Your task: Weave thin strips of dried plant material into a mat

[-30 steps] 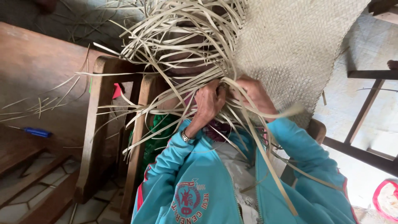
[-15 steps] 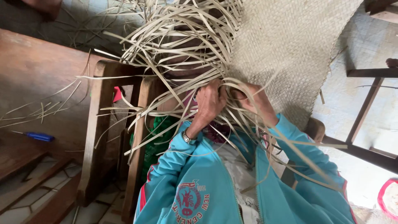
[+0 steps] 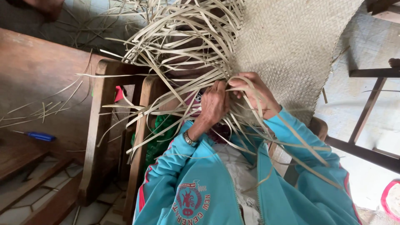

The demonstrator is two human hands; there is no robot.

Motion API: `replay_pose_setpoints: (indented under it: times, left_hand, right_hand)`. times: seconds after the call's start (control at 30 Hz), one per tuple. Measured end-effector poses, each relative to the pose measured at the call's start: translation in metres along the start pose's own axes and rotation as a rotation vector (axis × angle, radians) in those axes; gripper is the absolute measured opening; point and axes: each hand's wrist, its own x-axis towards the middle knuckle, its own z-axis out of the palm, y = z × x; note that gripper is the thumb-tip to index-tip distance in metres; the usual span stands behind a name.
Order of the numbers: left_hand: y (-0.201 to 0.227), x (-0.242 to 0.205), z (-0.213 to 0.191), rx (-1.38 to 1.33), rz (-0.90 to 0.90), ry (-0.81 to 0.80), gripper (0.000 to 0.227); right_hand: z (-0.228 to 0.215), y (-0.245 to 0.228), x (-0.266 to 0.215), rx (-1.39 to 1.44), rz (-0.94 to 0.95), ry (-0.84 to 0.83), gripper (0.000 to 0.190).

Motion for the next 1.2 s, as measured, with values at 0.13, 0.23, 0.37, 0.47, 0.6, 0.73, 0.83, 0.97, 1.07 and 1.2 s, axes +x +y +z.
replay_pose_setpoints:
  times: [0.13, 0.23, 0.37, 0.47, 0.6, 0.73, 0.83, 0.97, 1.07, 1.2]
  left_hand:
    - [0.007, 0.008, -0.01, -0.144, -0.153, -0.075, 0.017]
    - [-0.008, 0.007, 0.01, -0.192, -0.277, -0.086, 0.017]
    - [-0.003, 0.009, 0.004, -0.182, -0.378, -0.09, 0.023]
    - [0.006, 0.014, -0.006, -0.145, -0.369, -0.083, 0.022]
    - [0.008, 0.016, -0.011, -0.153, -0.347, -0.084, 0.011]
    - [0.0, 0.015, 0.0, -0.171, -0.41, -0.083, 0.012]
    - [-0.004, 0.017, 0.008, -0.264, -0.492, -0.076, 0.012]
    - [0.005, 0.016, -0.001, -0.199, -0.48, -0.105, 0.014]
    - [-0.001, 0.019, 0.007, -0.149, -0.462, -0.115, 0.014]
    - [0.013, 0.021, -0.01, -0.127, -0.464, -0.082, 0.017]
  right_hand:
    - [0.018, -0.027, 0.0, -0.043, -0.047, -0.023, 0.019]
    - [0.021, -0.047, -0.005, 0.051, -0.106, -0.017, 0.017]
    - [-0.005, -0.016, 0.014, -0.211, -0.38, 0.014, 0.019]
    - [-0.013, 0.005, 0.023, -0.647, -0.546, 0.033, 0.012]
    - [-0.004, -0.001, 0.014, -0.662, -0.675, -0.068, 0.012]
    - [-0.023, 0.01, 0.009, -0.522, -0.57, -0.143, 0.033]
    - [-0.045, 0.024, 0.018, -0.768, -0.643, -0.198, 0.013]
    - [-0.017, -0.004, -0.008, -0.464, -0.533, -0.274, 0.016]
    - [-0.008, -0.017, -0.018, -0.246, -0.414, -0.329, 0.035]
    - [0.022, -0.058, -0.048, -0.073, -0.041, -0.269, 0.063]
